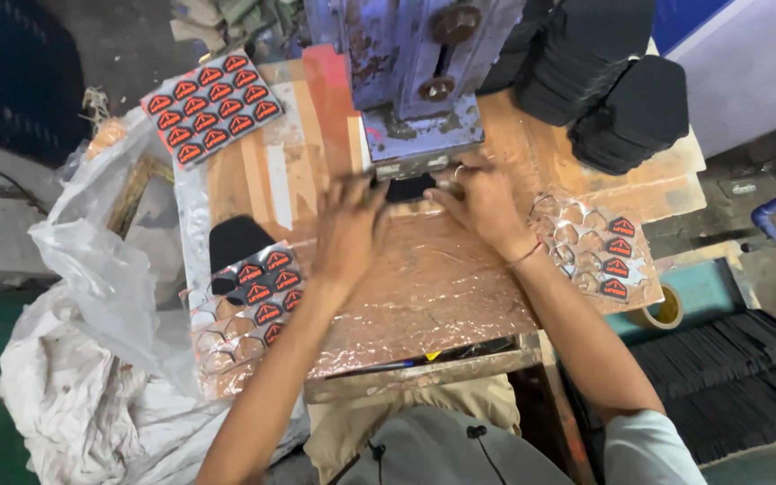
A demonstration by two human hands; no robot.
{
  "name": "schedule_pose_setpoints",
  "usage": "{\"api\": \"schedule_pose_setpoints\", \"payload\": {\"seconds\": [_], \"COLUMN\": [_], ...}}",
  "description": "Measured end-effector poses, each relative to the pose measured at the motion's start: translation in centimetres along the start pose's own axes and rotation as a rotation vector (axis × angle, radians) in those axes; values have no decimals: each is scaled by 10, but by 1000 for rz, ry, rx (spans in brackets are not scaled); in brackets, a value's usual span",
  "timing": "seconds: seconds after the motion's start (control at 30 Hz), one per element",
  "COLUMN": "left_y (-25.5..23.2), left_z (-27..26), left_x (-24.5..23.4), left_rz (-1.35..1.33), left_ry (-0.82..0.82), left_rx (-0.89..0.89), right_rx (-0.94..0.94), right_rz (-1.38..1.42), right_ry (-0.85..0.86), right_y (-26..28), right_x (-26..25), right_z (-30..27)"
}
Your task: The person places black fabric items onto a wooden workbench and applies orange triangular stickers to them using a heat press machine. They repeatedly position the items, press the machine, and remove the finished products to stack them on the side.
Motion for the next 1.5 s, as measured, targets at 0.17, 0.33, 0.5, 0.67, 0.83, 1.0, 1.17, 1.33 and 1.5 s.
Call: {"api": "schedule_pose_setpoints", "payload": {"seconds": [0.17, 0.33, 0.5, 0.67, 0.83, 1.0, 1.17, 1.33, 1.5], "left_y": [-22, -19, -23, -16, -23, -20, -21, -18, -14], "left_z": [-20, -26, -21, -18, -25, -32, -33, -43, -47], "left_x": [-1, 5, -8, 4, -7, 4, 4, 13, 12], "left_rz": [111, 130, 78, 40, 64, 91, 77, 157, 131], "left_ry": [52, 104, 147, 204, 96, 99, 95, 101, 53], "left_rx": [98, 91, 69, 13, 93, 77, 101, 74, 119], "right_rx": [175, 74, 47, 67, 308, 922, 691, 639, 633], "right_rz": [51, 12, -4, -18, -330, -376, -539, 387, 417], "right_ry": [138, 123, 89, 156, -95, -171, -117, -15, 157], "right_y": [-16, 4, 8, 23, 13, -119, -13, 58, 33], "right_x": [10, 5, 1, -12, -119, -243, -247, -138, 0], "right_z": [-5, -7, -6, -14, -81, -232, -134, -50, -72]}}
Point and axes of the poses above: each hand's wrist, its own z-axis towards the middle knuckle, its own x-axis out of the palm, y = z × x, the point moved 9 cm from there along z, towards the middle knuckle, and after that the axes turned 12 degrees about -y, right-handed, at the moved point
